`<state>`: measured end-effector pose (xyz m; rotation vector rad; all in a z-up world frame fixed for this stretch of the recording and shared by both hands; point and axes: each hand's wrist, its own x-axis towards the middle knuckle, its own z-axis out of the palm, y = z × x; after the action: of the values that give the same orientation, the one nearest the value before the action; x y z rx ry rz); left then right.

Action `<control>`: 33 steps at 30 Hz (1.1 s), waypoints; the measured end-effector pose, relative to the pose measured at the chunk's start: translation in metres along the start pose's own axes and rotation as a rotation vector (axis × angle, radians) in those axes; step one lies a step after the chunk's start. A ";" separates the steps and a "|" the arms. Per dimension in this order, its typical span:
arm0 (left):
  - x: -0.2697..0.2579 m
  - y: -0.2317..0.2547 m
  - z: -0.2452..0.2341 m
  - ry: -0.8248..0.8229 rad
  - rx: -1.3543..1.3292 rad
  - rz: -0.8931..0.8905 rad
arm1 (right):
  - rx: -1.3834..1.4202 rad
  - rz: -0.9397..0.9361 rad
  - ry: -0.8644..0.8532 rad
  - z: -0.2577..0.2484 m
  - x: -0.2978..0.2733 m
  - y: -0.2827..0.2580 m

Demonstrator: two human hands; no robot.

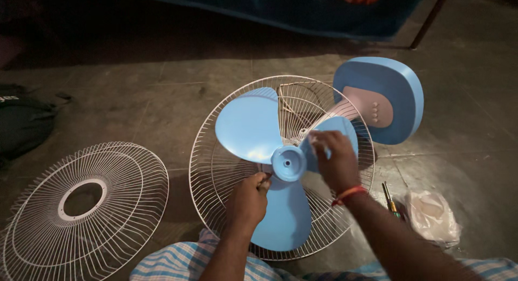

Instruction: The person reassembles an electric fan by attaching the fan blades to the motor hub, securing them with a nut, and wiping the blades with a cloth. The fan cage and other parts remain nearby on the floor.

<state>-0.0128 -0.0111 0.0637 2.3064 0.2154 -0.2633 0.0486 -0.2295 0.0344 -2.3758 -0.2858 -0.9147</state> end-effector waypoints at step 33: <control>0.034 -0.058 0.043 0.159 -0.130 0.365 | 0.002 -0.202 -0.282 0.023 0.035 -0.103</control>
<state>0.0012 -0.0011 -0.0137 2.1882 -0.1086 0.1165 0.0473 -0.1327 0.0892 -2.5054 -0.6455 -0.6620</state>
